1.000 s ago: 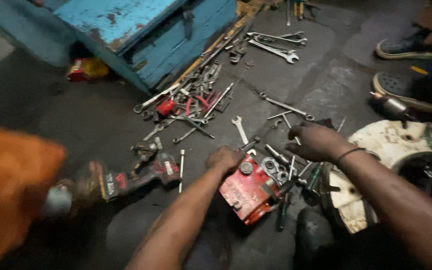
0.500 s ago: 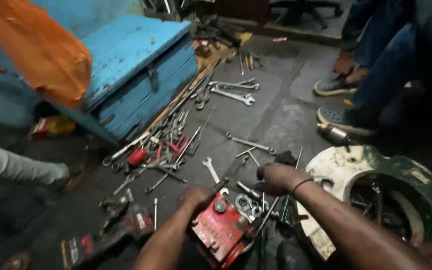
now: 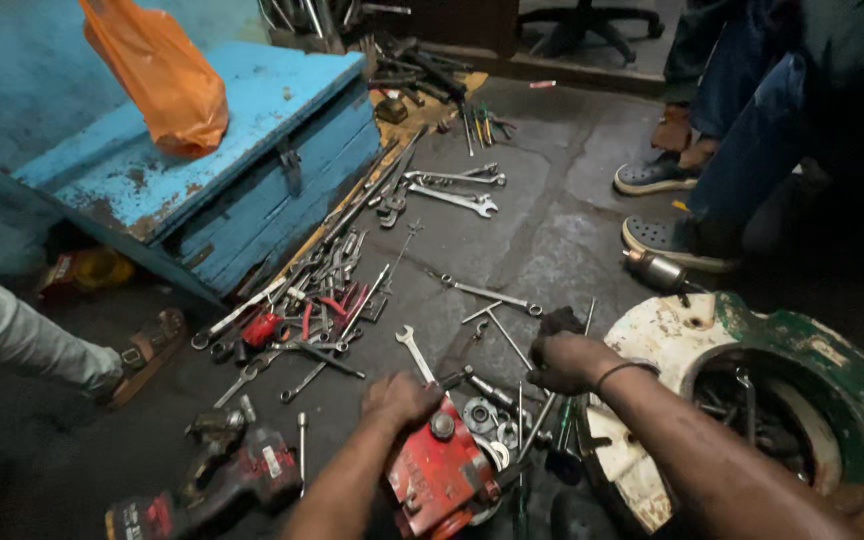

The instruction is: The person sits on the floor and assembles a red engine cylinder head by inserting metal rods into the cylinder openings and tightening them with a wrench. The person repeatedly picks up rods, aligns them, and secures them while surrounded by scattered tools.

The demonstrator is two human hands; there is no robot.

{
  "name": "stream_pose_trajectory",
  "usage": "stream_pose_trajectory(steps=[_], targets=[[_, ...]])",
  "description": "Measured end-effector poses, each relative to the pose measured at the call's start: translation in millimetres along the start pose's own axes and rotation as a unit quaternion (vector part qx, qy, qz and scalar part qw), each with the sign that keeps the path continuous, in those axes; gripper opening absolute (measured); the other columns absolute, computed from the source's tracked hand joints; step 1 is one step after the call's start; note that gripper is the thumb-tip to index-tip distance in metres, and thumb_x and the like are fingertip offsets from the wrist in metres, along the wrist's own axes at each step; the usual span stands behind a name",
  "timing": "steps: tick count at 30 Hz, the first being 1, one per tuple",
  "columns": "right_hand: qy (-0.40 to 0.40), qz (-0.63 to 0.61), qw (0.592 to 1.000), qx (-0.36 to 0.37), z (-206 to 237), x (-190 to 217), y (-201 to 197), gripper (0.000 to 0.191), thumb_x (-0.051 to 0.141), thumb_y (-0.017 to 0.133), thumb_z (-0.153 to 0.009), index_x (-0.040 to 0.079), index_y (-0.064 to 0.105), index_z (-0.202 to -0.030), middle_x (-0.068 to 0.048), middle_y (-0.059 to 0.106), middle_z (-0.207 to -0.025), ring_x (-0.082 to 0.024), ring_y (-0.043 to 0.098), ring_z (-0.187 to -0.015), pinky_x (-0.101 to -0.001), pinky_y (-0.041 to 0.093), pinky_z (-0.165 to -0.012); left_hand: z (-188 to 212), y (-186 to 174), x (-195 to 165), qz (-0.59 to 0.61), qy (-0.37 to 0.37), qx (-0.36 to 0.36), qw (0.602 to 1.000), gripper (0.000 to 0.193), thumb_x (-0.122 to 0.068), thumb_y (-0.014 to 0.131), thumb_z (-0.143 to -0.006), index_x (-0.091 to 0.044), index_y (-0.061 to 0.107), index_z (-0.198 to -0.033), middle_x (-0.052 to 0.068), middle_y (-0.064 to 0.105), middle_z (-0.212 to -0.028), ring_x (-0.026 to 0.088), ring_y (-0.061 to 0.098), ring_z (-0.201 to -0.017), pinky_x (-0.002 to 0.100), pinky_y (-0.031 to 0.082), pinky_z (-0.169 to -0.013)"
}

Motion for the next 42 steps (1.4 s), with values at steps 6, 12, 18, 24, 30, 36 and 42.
stream_pose_trajectory(steps=[6,12,18,24,30,36,42], targets=[[-0.020,-0.008,0.998,0.052,25,53,-23,0.044,0.047,0.069,-0.087,0.012,0.074,-0.114,-0.014,0.074,-0.114,-0.032,0.070,-0.109,-0.0447,0.054,-0.096,4,1,-2,0.007,-0.019,0.005,1.000,0.065,-0.063,0.061,-0.086,-0.012,0.073,-0.125,0.020,0.063,-0.137,0.037,0.059,-0.131,0.045,0.046,-0.112],[-0.417,-0.526,0.727,0.146,82,150,-110,0.060,0.045,0.073,-0.098,0.007,0.061,-0.142,-0.006,0.067,-0.137,-0.015,0.062,-0.129,-0.0335,0.050,-0.111,-10,15,3,-0.039,0.040,0.033,0.998,0.069,-0.061,0.069,-0.076,-0.020,0.066,-0.132,0.013,0.064,-0.139,0.034,0.060,-0.130,0.044,0.048,-0.110],[-0.192,-0.234,0.950,-0.080,22,120,-106,0.057,0.053,0.073,-0.086,0.008,0.072,-0.121,-0.011,0.074,-0.115,-0.025,0.072,-0.107,-0.0382,0.055,-0.094,-10,12,6,0.001,-0.017,0.021,1.000,0.076,-0.071,0.061,-0.084,-0.012,0.070,-0.131,0.020,0.063,-0.140,0.037,0.057,-0.136,0.045,0.045,-0.114],[-0.019,-0.120,0.992,-0.013,-4,28,-49,0.051,0.051,0.072,-0.082,0.014,0.074,-0.117,-0.012,0.075,-0.116,-0.030,0.071,-0.108,-0.0407,0.055,-0.094,-6,1,-4,-0.009,-0.026,0.032,0.999,0.073,-0.069,0.062,-0.084,-0.014,0.065,-0.132,0.016,0.057,-0.146,0.036,0.054,-0.138,0.045,0.044,-0.115],[0.011,-0.107,0.994,-0.031,-2,1,-41,0.051,0.050,0.072,-0.083,0.013,0.074,-0.118,-0.014,0.075,-0.114,-0.032,0.071,-0.107,-0.0422,0.055,-0.093,-15,11,-3,-0.045,-0.020,0.030,0.998,0.071,-0.069,0.057,-0.086,-0.014,0.071,-0.130,0.015,0.062,-0.144,0.034,0.058,-0.137,0.044,0.047,-0.115],[-0.025,-0.114,0.992,-0.056,2,-5,-43,0.051,0.050,0.072,-0.083,0.011,0.074,-0.115,-0.013,0.075,-0.112,-0.033,0.071,-0.104,-0.0430,0.055,-0.091,-22,12,-2,-0.056,-0.032,0.013,0.998,0.077,-0.072,0.058,-0.084,-0.017,0.063,-0.138,0.015,0.060,-0.145,0.032,0.054,-0.141,0.047,0.033,-0.124],[-0.018,-0.070,0.997,-0.028,4,1,-30,0.047,0.050,0.069,-0.084,0.013,0.077,-0.110,-0.014,0.077,-0.106,-0.033,0.073,-0.100,-0.0445,0.056,-0.088,-17,6,-4,-0.106,-0.012,0.008,0.994,0.081,-0.076,0.051,-0.088,-0.012,0.066,-0.135,0.015,0.063,-0.143,0.030,0.056,-0.140,0.049,0.031,-0.124]])
Point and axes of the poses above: each hand's wrist, its own z-axis away from the middle knuckle, its own y-axis out of the palm, x = y × z, the point moved 7 cm from there along -z, towards the middle knuckle
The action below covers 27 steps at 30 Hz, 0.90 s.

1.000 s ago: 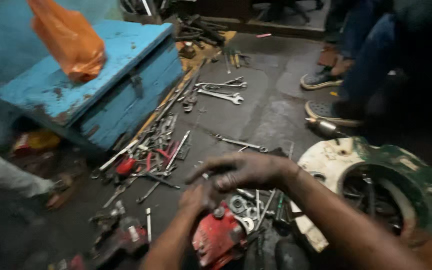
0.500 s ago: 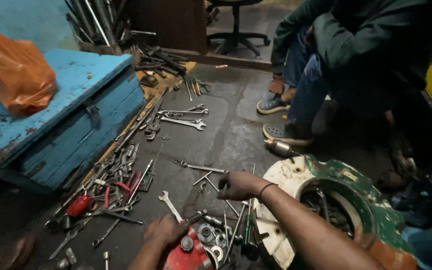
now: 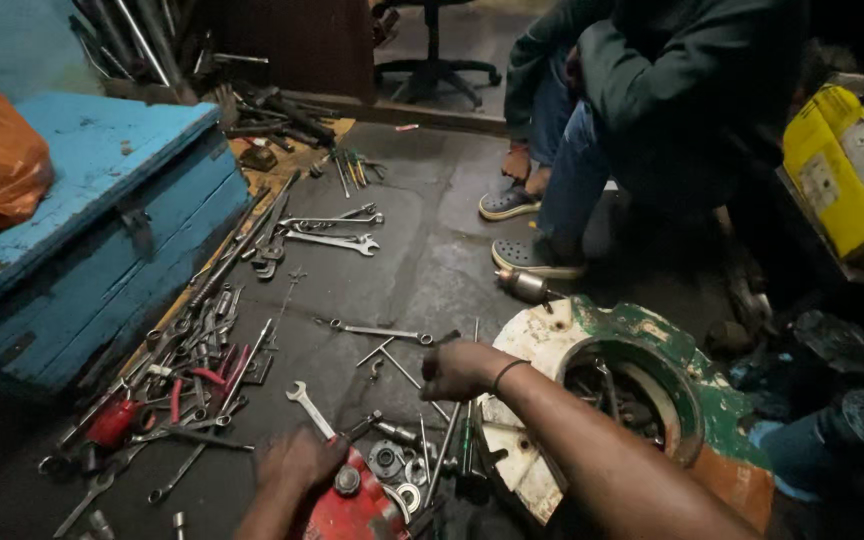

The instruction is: The person sits on the floor and assembles a red engine cylinder head by inserting metal rods into the cylinder openings and tightening them with a wrench. The person repeatedly picks up rods, aligns them, and secures them while surrounded by scattered tools.

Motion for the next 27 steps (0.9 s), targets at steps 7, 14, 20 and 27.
stream_pose_trajectory(steps=[7,14,20,27], targets=[[-0.008,0.021,1.000,-0.013,9,17,-9,0.046,0.050,0.070,-0.082,0.013,0.076,-0.109,-0.014,0.076,-0.109,-0.034,0.071,-0.103,-0.0455,0.056,-0.089,5,0,-1,0.066,-0.012,0.008,0.998,0.070,-0.070,0.059,-0.087,-0.016,0.069,-0.131,0.016,0.064,-0.140,0.035,0.060,-0.133,0.046,0.049,-0.111],[0.015,0.033,0.999,0.002,8,18,-6,0.046,0.049,0.069,-0.084,0.013,0.076,-0.112,-0.015,0.075,-0.111,-0.035,0.071,-0.104,-0.0462,0.056,-0.091,-6,8,-3,0.104,-0.005,0.001,0.995,0.065,-0.064,0.063,-0.086,-0.017,0.066,-0.132,0.017,0.067,-0.136,0.039,0.061,-0.130,0.049,0.050,-0.110],[0.039,0.018,0.999,0.012,10,11,1,0.045,0.049,0.069,-0.084,0.014,0.077,-0.111,-0.015,0.075,-0.112,-0.034,0.071,-0.105,-0.0465,0.056,-0.091,-14,15,2,0.103,-0.037,0.042,0.993,0.065,-0.065,0.062,-0.086,-0.015,0.076,-0.125,0.018,0.069,-0.136,0.037,0.063,-0.131,0.048,0.052,-0.109],[0.037,0.031,0.999,-0.006,18,14,-7,0.042,0.048,0.068,-0.085,0.013,0.078,-0.108,-0.014,0.076,-0.110,-0.034,0.071,-0.104,-0.0463,0.056,-0.092,-19,17,1,0.105,-0.018,0.039,0.994,0.065,-0.064,0.063,-0.084,-0.017,0.074,-0.127,0.017,0.068,-0.136,0.038,0.063,-0.132,0.048,0.052,-0.109]])
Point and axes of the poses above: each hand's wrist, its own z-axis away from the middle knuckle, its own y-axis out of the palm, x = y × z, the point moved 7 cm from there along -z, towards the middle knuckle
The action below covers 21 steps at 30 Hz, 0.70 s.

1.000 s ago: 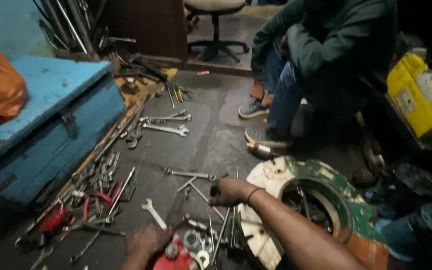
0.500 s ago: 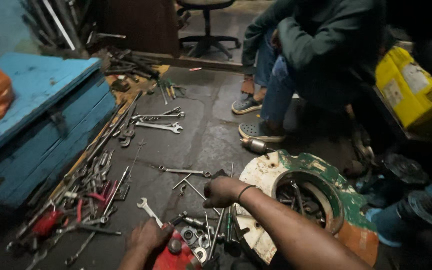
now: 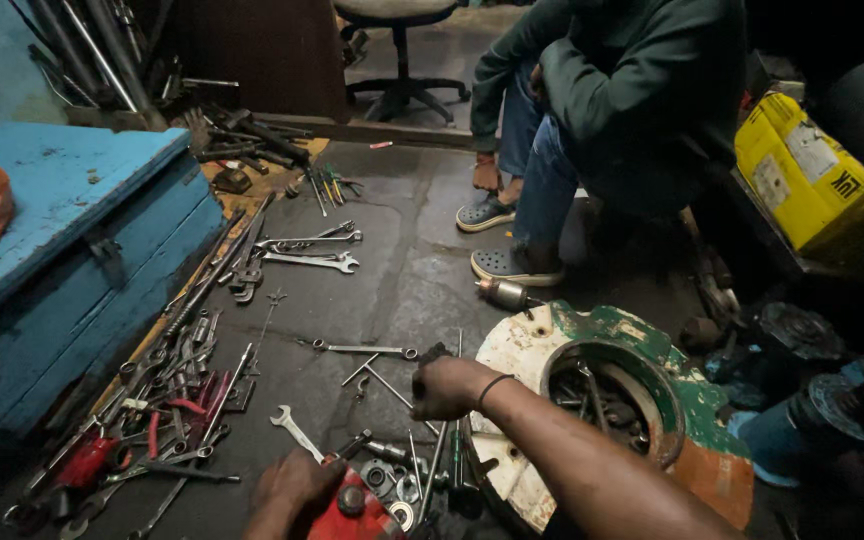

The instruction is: The person sits on the floor and assembles a red engine cylinder head by inserting metal rods into the cylinder openings and tightening them with a wrench. The person repeatedly picks up rods, aligns them, and secures them while surrounded by scattered tools.

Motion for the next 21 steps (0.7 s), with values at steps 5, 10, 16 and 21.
stream_pose_trajectory(steps=[5,10,16,21], targets=[[0.006,-0.013,1.000,-0.008,5,-2,-5,0.043,0.048,0.068,-0.084,0.014,0.076,-0.109,-0.013,0.075,-0.111,-0.034,0.070,-0.106,-0.0462,0.055,-0.092,3,-5,-4,-0.009,0.002,-0.011,1.000,0.066,-0.065,0.064,-0.084,-0.014,0.075,-0.125,0.019,0.068,-0.135,0.038,0.063,-0.131,0.047,0.052,-0.109],[-0.043,-0.004,0.998,-0.045,7,-1,-1,0.044,0.046,0.071,-0.083,0.014,0.077,-0.111,-0.013,0.073,-0.115,-0.033,0.068,-0.110,-0.0453,0.054,-0.094,10,-10,-9,-0.020,-0.011,0.002,1.000,0.067,-0.066,0.064,-0.085,-0.016,0.072,-0.129,0.015,0.065,-0.141,0.036,0.061,-0.134,0.047,0.051,-0.109],[-0.042,-0.009,0.999,-0.020,-2,-5,13,0.048,0.049,0.073,-0.081,0.016,0.075,-0.115,-0.012,0.074,-0.114,-0.034,0.069,-0.108,-0.0459,0.055,-0.091,-7,0,-11,-0.063,0.038,-0.031,0.997,0.069,-0.065,0.063,-0.086,-0.016,0.066,-0.133,0.014,0.063,-0.142,0.033,0.061,-0.133,0.048,0.049,-0.111],[-0.038,0.015,0.999,0.008,3,-2,14,0.044,0.046,0.070,-0.087,0.013,0.074,-0.114,-0.014,0.075,-0.114,-0.035,0.071,-0.106,-0.0463,0.055,-0.092,-7,-4,-16,-0.080,0.074,-0.107,0.988,0.090,-0.073,0.062,-0.083,-0.004,0.055,-0.140,0.021,0.062,-0.136,0.036,0.064,-0.122,0.047,0.050,-0.103]])
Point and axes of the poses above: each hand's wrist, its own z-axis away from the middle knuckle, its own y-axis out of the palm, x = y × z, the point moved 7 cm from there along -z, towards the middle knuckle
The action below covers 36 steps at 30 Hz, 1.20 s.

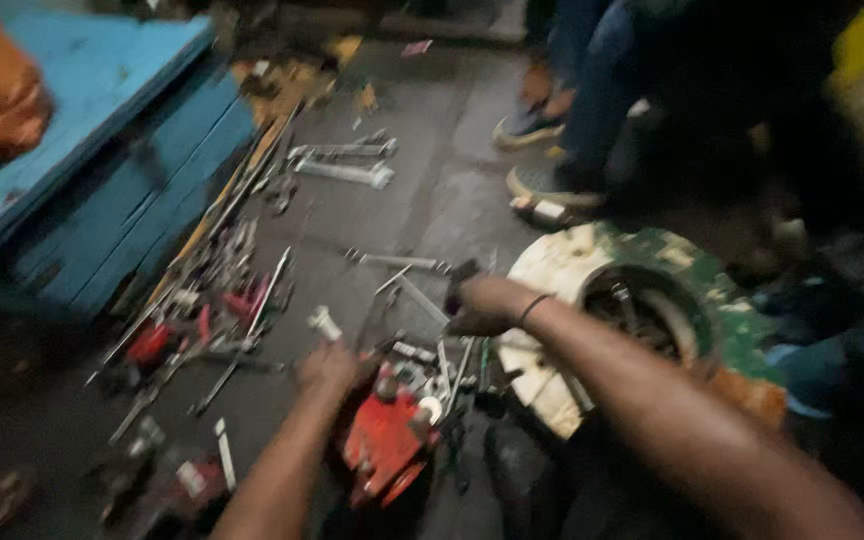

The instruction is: The person sits on the floor and assembles a red engine cylinder head by inserting metal rods into the cylinder openings and tightening them with a wrench. The person repeatedly picks up rods, aligns them, and secures them while surrounded by scattered tools.

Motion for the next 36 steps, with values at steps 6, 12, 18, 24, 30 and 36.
stream_pose_trajectory(steps=[6,12,18,24,30,36], targets=[[0.003,0.005,1.000,0.011,16,2,-6,0.047,0.045,0.072,-0.084,0.017,0.070,-0.122,-0.011,0.074,-0.116,-0.034,0.069,-0.109,-0.0460,0.055,-0.093,26,-18,-21,-0.031,0.001,0.036,0.999,0.062,-0.057,0.063,-0.085,-0.018,0.068,-0.133,0.017,0.062,-0.141,0.033,0.059,-0.132,0.049,0.047,-0.108],[0.062,0.036,0.996,0.054,5,-11,39,0.046,0.050,0.069,-0.088,0.017,0.072,-0.119,-0.011,0.072,-0.121,-0.033,0.069,-0.113,-0.0468,0.055,-0.096,-4,18,-29,-0.014,0.038,0.094,0.995,0.064,-0.055,0.065,-0.083,-0.022,0.062,-0.138,0.011,0.059,-0.145,0.032,0.058,-0.134,0.051,0.045,-0.110],[0.024,0.026,0.987,0.155,7,11,151,0.052,0.055,0.057,-0.098,0.011,0.073,-0.120,-0.018,0.070,-0.125,-0.038,0.066,-0.116,-0.0510,0.054,-0.095,-51,74,-17,-0.006,0.087,0.197,0.977,0.065,-0.061,0.062,-0.085,-0.017,0.066,-0.133,0.014,0.061,-0.141,0.035,0.059,-0.130,0.048,0.048,-0.106],[0.178,-0.266,0.924,0.208,15,2,215,0.040,0.036,0.055,-0.091,0.011,0.068,-0.119,-0.026,0.077,-0.112,-0.042,0.076,-0.097,-0.0513,0.061,-0.080,-51,83,-15,0.003,0.096,0.274,0.957,0.065,-0.061,0.063,-0.084,-0.015,0.067,-0.130,0.016,0.064,-0.135,0.035,0.062,-0.126,0.047,0.049,-0.103],[-0.039,-0.064,0.983,0.168,-23,-12,263,0.038,0.035,0.058,-0.093,0.013,0.067,-0.122,-0.023,0.073,-0.108,-0.042,0.072,-0.096,-0.0520,0.058,-0.082,-44,79,-19,-0.005,0.092,0.244,0.965,0.065,-0.061,0.064,-0.083,-0.013,0.068,-0.126,0.017,0.067,-0.129,0.035,0.064,-0.121,0.046,0.050,-0.100],[0.167,-0.197,0.964,0.057,-41,-58,228,0.054,0.059,0.061,-0.095,0.008,0.077,-0.099,-0.017,0.076,-0.097,-0.034,0.074,-0.093,-0.0451,0.056,-0.084,-40,28,-2,0.136,0.081,0.211,0.964,0.066,-0.062,0.065,-0.082,-0.011,0.069,-0.123,0.019,0.070,-0.123,0.035,0.067,-0.117,0.045,0.052,-0.097]])
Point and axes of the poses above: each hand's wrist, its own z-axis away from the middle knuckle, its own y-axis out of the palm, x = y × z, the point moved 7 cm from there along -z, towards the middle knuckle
